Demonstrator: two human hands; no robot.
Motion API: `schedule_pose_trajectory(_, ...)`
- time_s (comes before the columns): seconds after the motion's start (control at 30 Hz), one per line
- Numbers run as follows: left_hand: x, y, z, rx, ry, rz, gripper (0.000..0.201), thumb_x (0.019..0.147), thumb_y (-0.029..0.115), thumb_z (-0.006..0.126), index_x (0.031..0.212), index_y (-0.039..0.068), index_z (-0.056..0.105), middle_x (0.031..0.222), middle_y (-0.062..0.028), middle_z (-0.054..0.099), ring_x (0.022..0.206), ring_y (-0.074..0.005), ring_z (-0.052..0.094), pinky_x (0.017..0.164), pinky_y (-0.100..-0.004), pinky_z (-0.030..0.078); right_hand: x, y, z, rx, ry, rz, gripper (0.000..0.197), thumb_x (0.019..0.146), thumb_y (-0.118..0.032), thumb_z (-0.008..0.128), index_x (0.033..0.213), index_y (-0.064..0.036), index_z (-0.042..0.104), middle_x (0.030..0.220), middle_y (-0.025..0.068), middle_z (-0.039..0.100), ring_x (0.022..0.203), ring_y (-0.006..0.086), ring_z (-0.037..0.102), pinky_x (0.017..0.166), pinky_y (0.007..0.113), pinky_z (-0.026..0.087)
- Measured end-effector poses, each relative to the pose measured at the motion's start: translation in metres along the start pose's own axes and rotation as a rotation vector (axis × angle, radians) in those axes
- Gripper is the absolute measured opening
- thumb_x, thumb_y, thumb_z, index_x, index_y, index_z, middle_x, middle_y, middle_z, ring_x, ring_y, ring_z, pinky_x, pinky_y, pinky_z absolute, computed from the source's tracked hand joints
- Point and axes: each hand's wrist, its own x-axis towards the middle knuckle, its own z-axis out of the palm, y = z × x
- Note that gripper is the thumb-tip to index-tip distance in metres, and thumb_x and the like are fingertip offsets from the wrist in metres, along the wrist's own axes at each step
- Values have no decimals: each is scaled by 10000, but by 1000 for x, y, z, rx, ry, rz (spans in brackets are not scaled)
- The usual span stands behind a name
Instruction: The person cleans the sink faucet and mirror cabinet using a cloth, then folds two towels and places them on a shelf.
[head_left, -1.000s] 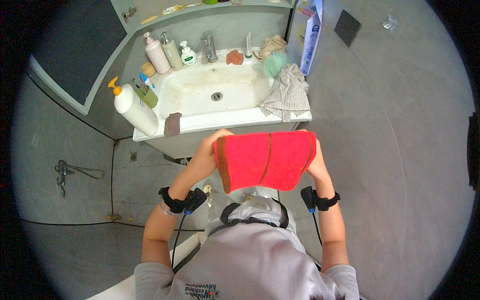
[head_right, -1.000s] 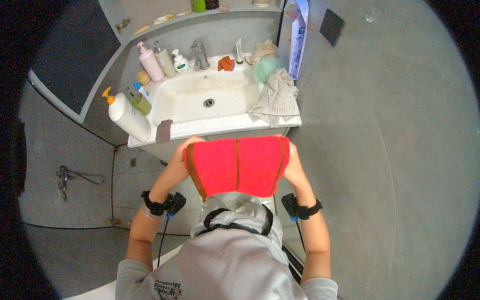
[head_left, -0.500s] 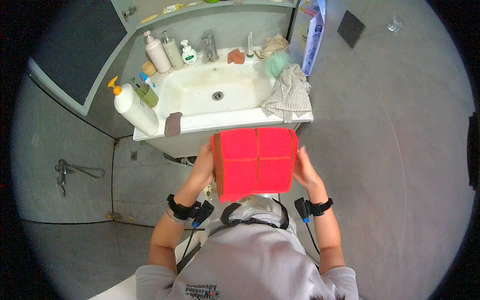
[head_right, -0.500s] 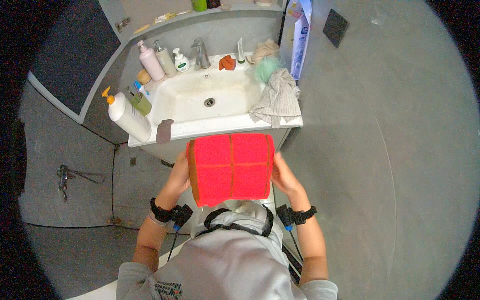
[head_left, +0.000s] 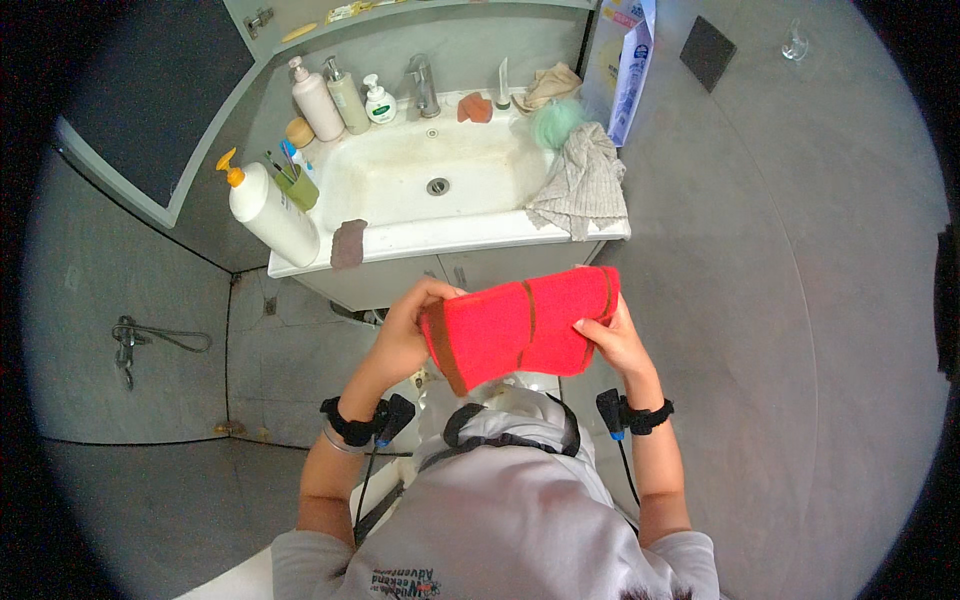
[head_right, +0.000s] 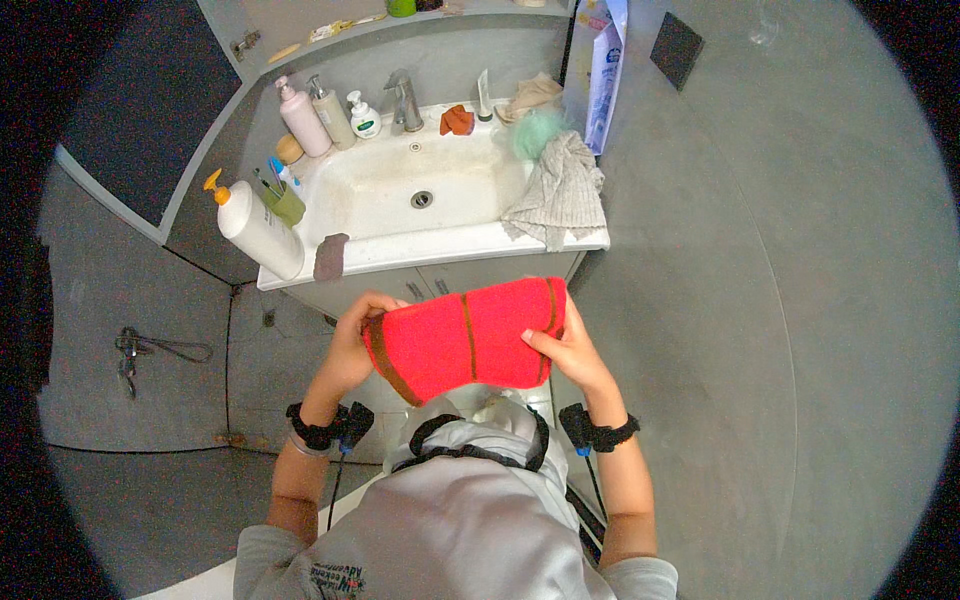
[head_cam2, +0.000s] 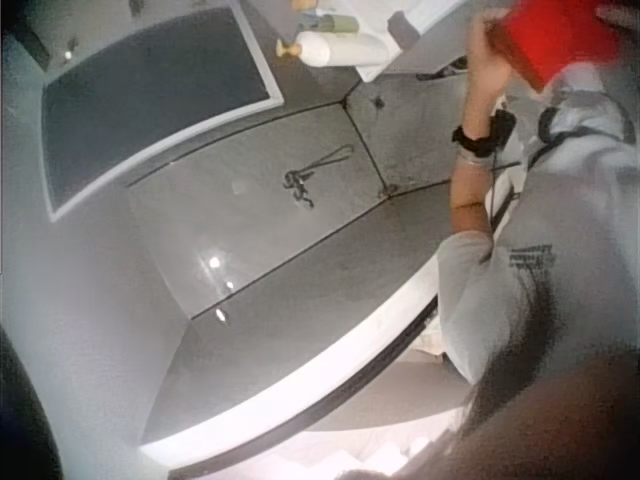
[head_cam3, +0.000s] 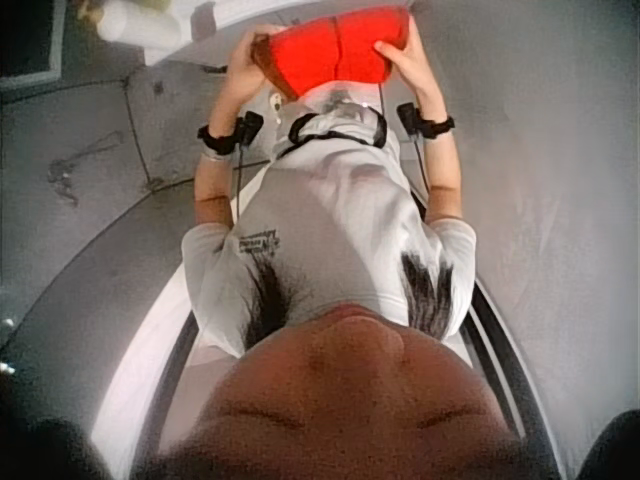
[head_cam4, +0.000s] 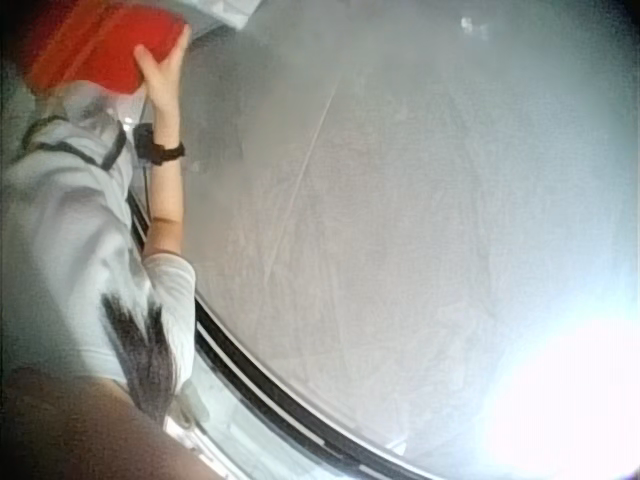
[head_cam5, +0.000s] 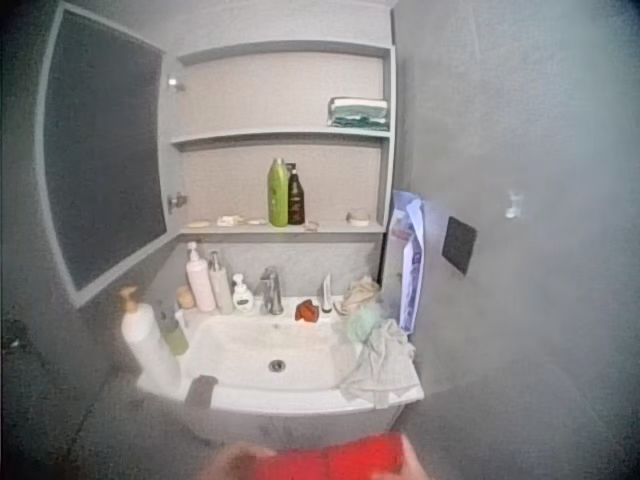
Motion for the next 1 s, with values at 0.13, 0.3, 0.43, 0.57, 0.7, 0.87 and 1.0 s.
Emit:
schedule_pose_trajectory(0.13,2,-6,5,230,-27,257,318,712,-117,580,963,39,462,1021,-100,575,965,-211,556,840,-301,430,7,20,-4,-201,227,-106,305,787,-80,622,1046,-67,460,921,1,502,871,101,479,808,264,400)
schedule_pose_trajectory(0.3,1,-9,5,342,-31,308,321,713,-92,596,965,46,453,1011,-113,577,940,-246,572,815,-311,449,6,27,-9,-52,104,92,216,855,-257,548,970,-82,492,856,-18,503,780,77,456,739,237,383)
schedule_pose_trajectory(0.43,0,-3,12,289,-31,286,304,727,-75,600,963,48,455,1002,-121,581,924,-250,581,795,-314,459,5,28,-9,13,40,185,304,876,-329,512,1009,-56,533,890,-10,549,808,75,485,716,233,386)
schedule_pose_trajectory(0.57,-2,-8,11,305,-17,315,322,724,-71,610,976,53,451,1002,-130,579,928,-258,581,786,-322,464,3,27,-11,-25,-4,248,392,883,-377,498,1051,-27,553,936,7,590,847,84,514,760,236,397)
schedule_pose_trajectory(0.7,-2,-12,13,290,9,373,356,707,-68,628,987,59,449,1015,-140,571,932,-270,578,788,-329,465,2,24,-10,-72,-34,305,510,894,-451,428,1106,0,539,1000,64,596,910,132,537,805,272,406)
schedule_pose_trajectory(0.87,-2,-17,14,323,30,418,377,695,-63,641,993,61,446,1024,-145,565,930,-281,577,800,-333,465,1,21,-7,-92,7,375,553,893,-498,390,1116,-15,543,1019,60,595,927,136,534,824,290,405)
schedule_pose_trajectory(1.0,-2,-17,17,338,51,419,383,699,-68,633,1003,63,440,1028,-145,564,940,-286,574,810,-338,463,-3,31,-14,-13,-62,285,470,891,-430,449,1098,-21,555,1002,47,606,905,127,547,818,286,414)
